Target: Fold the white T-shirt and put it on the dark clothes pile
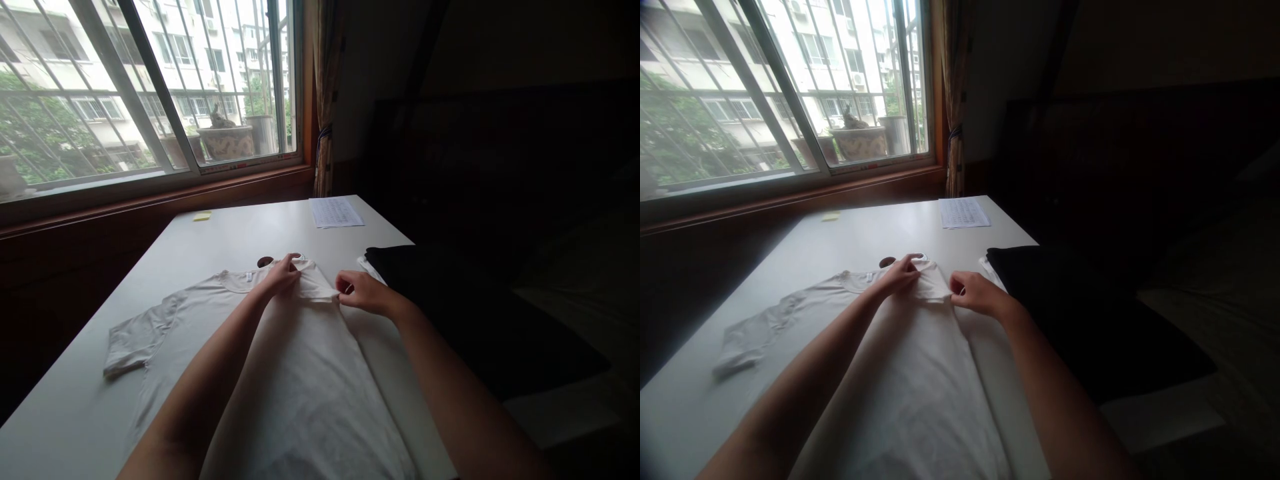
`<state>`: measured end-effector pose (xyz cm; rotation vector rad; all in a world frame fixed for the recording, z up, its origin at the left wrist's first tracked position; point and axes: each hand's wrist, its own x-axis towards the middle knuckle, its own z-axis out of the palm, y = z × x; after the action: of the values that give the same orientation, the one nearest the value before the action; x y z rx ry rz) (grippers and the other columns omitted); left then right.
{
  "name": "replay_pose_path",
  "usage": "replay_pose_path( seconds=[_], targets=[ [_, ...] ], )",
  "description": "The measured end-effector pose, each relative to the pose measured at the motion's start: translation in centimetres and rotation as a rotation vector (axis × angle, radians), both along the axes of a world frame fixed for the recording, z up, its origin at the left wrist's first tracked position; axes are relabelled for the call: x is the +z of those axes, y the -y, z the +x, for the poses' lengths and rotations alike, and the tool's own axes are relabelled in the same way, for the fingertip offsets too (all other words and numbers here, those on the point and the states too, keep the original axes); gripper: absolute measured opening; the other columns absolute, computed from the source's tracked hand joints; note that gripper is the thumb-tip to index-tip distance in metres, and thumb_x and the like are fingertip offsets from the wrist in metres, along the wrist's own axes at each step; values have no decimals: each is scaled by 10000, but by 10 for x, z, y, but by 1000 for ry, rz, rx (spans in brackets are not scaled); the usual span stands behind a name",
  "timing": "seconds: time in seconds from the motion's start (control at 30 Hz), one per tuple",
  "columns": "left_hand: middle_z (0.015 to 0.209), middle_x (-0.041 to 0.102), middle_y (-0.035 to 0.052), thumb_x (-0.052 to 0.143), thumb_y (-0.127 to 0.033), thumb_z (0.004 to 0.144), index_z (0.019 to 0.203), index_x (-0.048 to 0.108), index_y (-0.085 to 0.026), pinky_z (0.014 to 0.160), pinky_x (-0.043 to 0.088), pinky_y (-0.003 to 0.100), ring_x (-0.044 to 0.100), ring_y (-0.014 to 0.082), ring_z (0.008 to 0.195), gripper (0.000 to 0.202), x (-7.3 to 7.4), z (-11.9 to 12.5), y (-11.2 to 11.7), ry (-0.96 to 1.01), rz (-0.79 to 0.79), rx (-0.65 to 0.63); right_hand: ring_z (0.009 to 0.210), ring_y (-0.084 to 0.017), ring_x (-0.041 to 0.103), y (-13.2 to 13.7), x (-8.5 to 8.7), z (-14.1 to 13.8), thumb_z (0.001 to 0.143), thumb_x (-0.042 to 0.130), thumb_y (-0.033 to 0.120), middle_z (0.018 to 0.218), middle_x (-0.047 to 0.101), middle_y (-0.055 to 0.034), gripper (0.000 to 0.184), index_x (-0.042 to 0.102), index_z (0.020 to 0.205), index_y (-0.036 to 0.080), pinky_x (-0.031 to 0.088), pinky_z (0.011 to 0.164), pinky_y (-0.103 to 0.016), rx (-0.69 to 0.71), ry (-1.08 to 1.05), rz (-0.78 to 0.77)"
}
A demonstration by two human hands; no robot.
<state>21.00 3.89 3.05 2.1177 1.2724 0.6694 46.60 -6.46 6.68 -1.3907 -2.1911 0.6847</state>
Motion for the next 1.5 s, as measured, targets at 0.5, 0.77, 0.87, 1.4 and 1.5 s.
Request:
replay_pose_path(
  seconds=[0.5,0.77,0.87,1.4,1.5],
  targets=[
    [1198,557,139,523,-130,896,1191,593,-173,960,488,457,591,294,1064,307,10,6,23,-237,413,-48,519,-151,569,2,-5,2,779,755,520,665,656,6,354,609,858,208,387,508,-255,-82,124,-409],
    [1110,596,105,634,-134,811,1077,629,-205,922,508,426,538,295,1054,275,2,-22,66,-366,508,-349,573,-143,576,2,-18,-11,768,703,264,706,673,-4,83,644,786,208,356,514,-239,-118,263,-285],
    [1136,597,111,580,-177,918,1129,631,-199,934,499,419,534,280,1060,218,1,-30,60,-401,558,-402,548,-141,570,1,-17,-7,763,689,249,696,669,-2,69,637,786,209,347,494,-239,-134,262,-309],
    [1069,650,63,578,-108,900,986,675,-222,920,515,338,613,217,1024,172,16,-68,44,-302,492,-454,622,-158,564,3,-16,-7,758,699,258,777,649,-5,159,602,880,224,345,553,-258,-139,332,-240],
    [1077,660,63,598,-87,854,986,681,-226,911,524,333,623,218,1020,208,16,-67,46,-279,461,-460,759,-172,585,4,-14,-9,746,716,230,920,641,-17,278,599,998,222,380,637,-253,-60,260,-71]
  ],
)
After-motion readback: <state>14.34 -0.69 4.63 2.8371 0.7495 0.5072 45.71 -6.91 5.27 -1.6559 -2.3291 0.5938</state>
